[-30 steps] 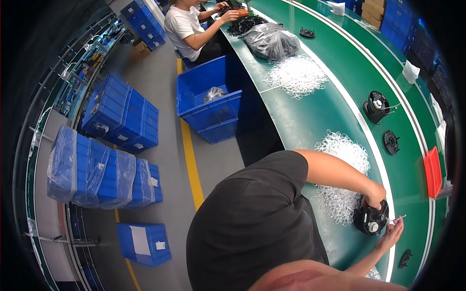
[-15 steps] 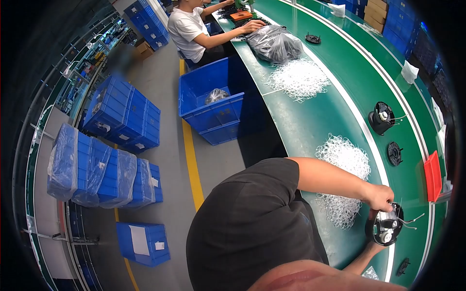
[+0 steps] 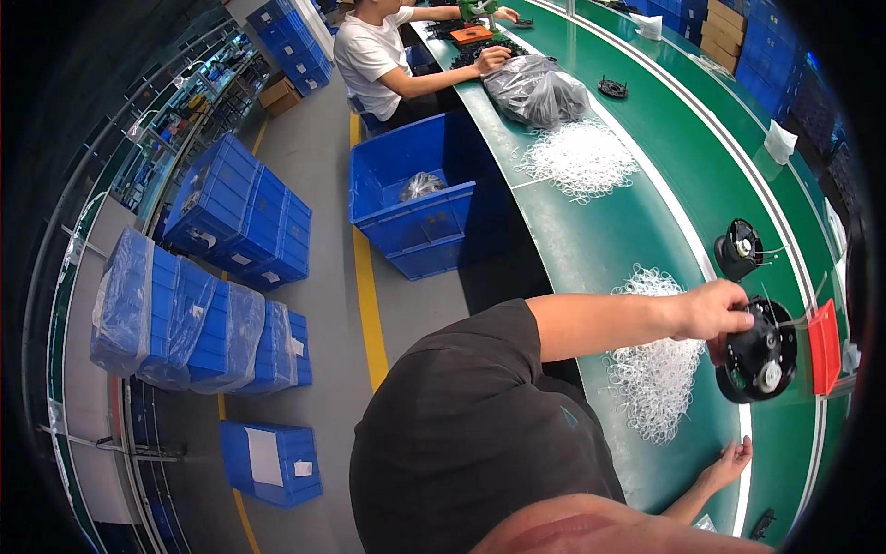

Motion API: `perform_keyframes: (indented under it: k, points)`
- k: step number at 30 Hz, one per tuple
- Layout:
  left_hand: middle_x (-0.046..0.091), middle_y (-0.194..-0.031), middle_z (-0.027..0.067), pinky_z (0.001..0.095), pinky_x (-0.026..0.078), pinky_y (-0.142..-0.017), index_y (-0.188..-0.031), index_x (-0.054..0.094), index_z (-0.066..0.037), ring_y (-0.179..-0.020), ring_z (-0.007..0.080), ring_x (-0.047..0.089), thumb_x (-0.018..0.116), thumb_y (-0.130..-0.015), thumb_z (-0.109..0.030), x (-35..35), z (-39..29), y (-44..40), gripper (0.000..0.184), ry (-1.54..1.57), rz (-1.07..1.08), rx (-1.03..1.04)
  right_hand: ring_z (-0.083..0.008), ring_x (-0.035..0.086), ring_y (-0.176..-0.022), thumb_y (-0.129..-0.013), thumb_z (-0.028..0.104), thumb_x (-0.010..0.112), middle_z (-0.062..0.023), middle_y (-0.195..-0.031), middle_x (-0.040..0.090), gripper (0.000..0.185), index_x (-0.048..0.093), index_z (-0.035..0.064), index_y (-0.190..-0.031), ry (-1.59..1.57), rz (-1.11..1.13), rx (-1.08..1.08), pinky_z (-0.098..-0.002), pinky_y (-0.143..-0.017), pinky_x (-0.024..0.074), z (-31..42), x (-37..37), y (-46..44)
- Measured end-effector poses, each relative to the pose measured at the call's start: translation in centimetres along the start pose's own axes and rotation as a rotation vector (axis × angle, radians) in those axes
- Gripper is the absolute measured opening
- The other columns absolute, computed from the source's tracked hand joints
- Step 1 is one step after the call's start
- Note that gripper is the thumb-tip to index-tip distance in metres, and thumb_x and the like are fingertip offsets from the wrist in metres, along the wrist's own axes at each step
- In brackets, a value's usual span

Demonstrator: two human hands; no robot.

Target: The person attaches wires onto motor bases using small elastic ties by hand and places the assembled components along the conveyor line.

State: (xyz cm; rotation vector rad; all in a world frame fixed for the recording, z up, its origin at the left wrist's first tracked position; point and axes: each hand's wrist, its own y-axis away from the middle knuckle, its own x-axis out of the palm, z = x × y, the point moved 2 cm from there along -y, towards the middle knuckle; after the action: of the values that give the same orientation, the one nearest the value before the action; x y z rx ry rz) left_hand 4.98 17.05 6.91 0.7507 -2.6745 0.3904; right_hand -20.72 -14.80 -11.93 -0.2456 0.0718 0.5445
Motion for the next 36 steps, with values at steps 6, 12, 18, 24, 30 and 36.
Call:
perform_keyframes:
  k: [6, 12, 18, 24, 30, 36]
  points:
    - [0.068, -0.087, 0.0141, 0.0352, 0.060, -0.053, -0.111, 0.059, 0.006, -0.062, 0.0240, 0.069, 0.063, -0.097, -0.023, -3.3, -3.0, 1.3, 0.033, -0.031, -0.081, 0.076, -0.0096, 0.055, -0.088, -0.095, 0.006, 0.063, -0.0035, -0.102, 0.058, 0.034, 0.054, -0.0011, -0.127, 0.060, 0.012, 0.079, -0.0228, -0.075, 0.0450, -1.2, -0.2, -0.3]
    - [0.071, -0.103, 0.0120, 0.0349, 0.060, -0.064, -0.116, 0.063, -0.001, -0.083, 0.0210, 0.071, 0.059, -0.100, -0.028, -8.9, -3.1, -2.3, 0.032, -0.093, -0.133, 0.084, -0.0076, 0.050, -0.075, -0.089, 0.013, 0.073, 0.0014, -0.088, 0.056, 0.026, 0.060, 0.0024, -0.108, -0.028, -0.113, 0.023, -0.0225, -0.064, 0.0415, 1.5, 1.1, 0.7]
    - [0.063, -0.109, 0.0195, 0.0444, 0.062, -0.074, -0.118, 0.052, 0.008, -0.089, 0.0361, 0.068, 0.054, -0.102, -0.020, -13.0, -3.7, -9.0, 0.032, -0.050, -0.357, 0.110, -0.0034, 0.047, -0.069, -0.087, 0.001, 0.067, 0.0045, -0.084, 0.048, 0.021, 0.063, 0.0047, -0.108, -0.038, -0.111, 0.037, -0.0194, -0.063, 0.0448, 3.6, 2.3, 2.2]
    - [0.062, -0.111, 0.0256, 0.0455, 0.064, -0.075, -0.118, 0.049, 0.013, -0.093, 0.0376, 0.068, 0.048, -0.104, -0.016, -17.3, -0.5, -18.8, 0.032, 0.001, -0.445, 0.080, -0.0035, 0.047, -0.068, -0.087, 0.002, 0.067, 0.0042, -0.083, 0.049, 0.021, 0.063, 0.0030, -0.108, 0.020, -0.091, 0.051, -0.0201, -0.062, 0.0461, 4.4, 2.5, 2.4]
    - [0.060, -0.112, 0.0248, 0.0492, 0.067, -0.065, -0.119, 0.048, 0.013, -0.084, 0.0401, 0.069, 0.052, -0.101, -0.011, -21.1, 5.5, -26.0, 0.030, -0.042, -0.665, -0.045, -0.0030, 0.047, -0.067, -0.087, 0.001, 0.066, 0.0042, -0.083, 0.049, 0.020, 0.063, 0.0025, -0.107, 0.029, -0.088, 0.051, -0.0203, -0.062, 0.0466, 4.4, 2.6, 2.1]
    - [0.057, -0.113, 0.0223, 0.0471, 0.068, -0.064, -0.117, 0.050, 0.013, -0.084, 0.0390, 0.068, 0.055, -0.100, -0.011, -21.1, 10.0, -28.7, 0.030, -0.052, -0.705, -0.169, -0.0038, 0.048, -0.067, -0.087, 0.002, 0.066, 0.0029, -0.083, 0.050, 0.019, 0.063, 0.0019, -0.106, 0.016, -0.101, 0.060, -0.0214, -0.062, 0.0487, 4.4, 2.5, 2.1]
